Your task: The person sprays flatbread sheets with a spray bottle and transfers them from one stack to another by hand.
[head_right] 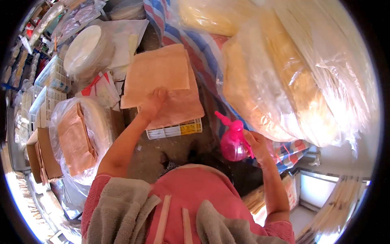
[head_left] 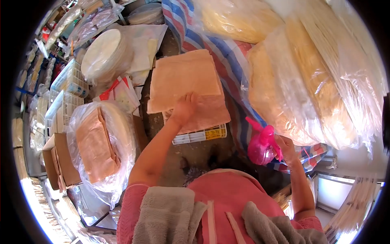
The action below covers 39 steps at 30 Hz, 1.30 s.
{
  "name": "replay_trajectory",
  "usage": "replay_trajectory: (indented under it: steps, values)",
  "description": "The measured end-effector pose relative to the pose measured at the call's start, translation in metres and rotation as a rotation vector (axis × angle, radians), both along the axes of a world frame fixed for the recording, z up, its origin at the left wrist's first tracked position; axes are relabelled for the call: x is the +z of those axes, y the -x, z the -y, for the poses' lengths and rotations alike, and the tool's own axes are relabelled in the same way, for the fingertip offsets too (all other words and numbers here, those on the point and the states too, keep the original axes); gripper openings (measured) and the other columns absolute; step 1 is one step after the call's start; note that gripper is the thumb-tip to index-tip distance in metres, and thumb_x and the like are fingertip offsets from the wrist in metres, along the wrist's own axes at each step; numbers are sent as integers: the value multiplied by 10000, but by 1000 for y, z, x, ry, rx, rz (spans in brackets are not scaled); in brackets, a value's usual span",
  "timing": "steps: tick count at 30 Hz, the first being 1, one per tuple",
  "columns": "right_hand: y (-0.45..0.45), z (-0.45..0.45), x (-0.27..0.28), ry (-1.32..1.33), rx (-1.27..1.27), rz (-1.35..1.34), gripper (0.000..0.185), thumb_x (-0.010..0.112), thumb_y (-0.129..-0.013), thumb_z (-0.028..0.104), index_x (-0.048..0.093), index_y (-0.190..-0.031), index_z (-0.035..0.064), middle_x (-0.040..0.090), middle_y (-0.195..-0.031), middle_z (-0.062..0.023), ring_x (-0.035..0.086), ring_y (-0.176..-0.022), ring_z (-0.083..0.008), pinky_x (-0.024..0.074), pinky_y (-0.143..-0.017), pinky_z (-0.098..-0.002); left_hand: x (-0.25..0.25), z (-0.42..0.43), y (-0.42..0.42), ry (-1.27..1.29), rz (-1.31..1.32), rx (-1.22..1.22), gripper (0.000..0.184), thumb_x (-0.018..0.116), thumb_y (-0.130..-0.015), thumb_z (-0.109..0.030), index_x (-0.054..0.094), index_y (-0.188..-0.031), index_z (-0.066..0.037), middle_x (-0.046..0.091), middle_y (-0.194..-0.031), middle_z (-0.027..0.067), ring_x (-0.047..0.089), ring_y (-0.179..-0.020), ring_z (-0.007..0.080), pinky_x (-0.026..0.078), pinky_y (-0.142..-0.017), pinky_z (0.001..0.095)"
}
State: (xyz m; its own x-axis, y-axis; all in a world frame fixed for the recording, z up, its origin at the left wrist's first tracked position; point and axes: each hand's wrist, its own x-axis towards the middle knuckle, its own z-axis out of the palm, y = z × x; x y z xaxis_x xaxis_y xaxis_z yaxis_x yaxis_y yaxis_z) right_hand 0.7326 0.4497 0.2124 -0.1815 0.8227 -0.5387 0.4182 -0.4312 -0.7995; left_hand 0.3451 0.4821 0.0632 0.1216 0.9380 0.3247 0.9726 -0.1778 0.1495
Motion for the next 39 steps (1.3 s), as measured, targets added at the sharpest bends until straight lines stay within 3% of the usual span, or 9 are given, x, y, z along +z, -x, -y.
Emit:
replay_trajectory:
  steps: [3,6,9,11,13,15,21,29,39]
  values:
    - [10,2,7,-16,7,-21,456,485,-909,442,581,-693,52,501,-527,0,445,-410,-73,330,-375,-211,70,16,2,-306,116,41,271,531,-767,-72,510,-1035,-39,589,-1000,120,591,-873,288,489,-763,365]
    - [14,6,4,-37,16,-53,455,481,-911,440,575,-688,55,495,-523,2,439,-407,-74,332,-377,-211,70,27,19,-360,78,-41,316,546,-762,-49,499,-1074,-64,602,-972,111,604,-841,272,498,-728,376]
    - [34,12,13,-41,42,15,457,482,-910,442,570,-682,56,487,-518,4,433,-408,-73,334,-382,-211,71,27,60,-96,138,19,278,555,-760,-35,544,-1036,-71,620,-897,128,615,-817,272,500,-668,374]
    - [44,13,19,-62,47,-37,454,487,-908,442,568,-679,58,484,-516,3,430,-412,-73,332,-386,-210,102,9,89,-521,110,-28,203,558,-749,-17,598,-945,-52,626,-831,135,624,-766,275,493,-615,374]
    - [56,16,25,-98,62,-108,452,495,-903,443,565,-676,59,482,-516,2,426,-417,-72,327,-390,-208,141,18,110,-498,379,202,160,580,-759,-8,623,-904,-59,616,-708,142,603,-644,305,478,-574,358]
    - [68,20,35,-154,76,-195,450,507,-895,446,562,-672,60,481,-516,0,421,-421,-69,319,-392,-206,182,34,133,-586,511,353,123,625,-810,-75,651,-928,-51,603,-649,92,565,-592,138,461,-589,279]
    - [108,24,99,-412,154,-485,439,527,-884,430,560,-713,28,491,-520,-25,425,-426,-75,302,-393,-204,233,110,163,-717,1217,430,89,642,-822,-47,605,-869,19,619,-869,43,547,-782,92,447,-731,229]
    - [154,6,122,-387,-197,-782,401,417,-938,382,537,-806,23,450,-470,-43,383,-338,-117,286,-342,-236,239,194,185,-858,1425,294,60,622,-835,-36,572,-848,-5,632,-936,97,579,-874,132,466,-819,273]
    - [198,53,113,-295,506,-389,227,513,-918,183,549,-763,22,484,-516,-12,408,-402,-59,304,-371,-201,244,232,204,-891,1548,200,136,623,-835,-50,600,-956,8,641,-938,86,591,-847,139,471,-802,275]
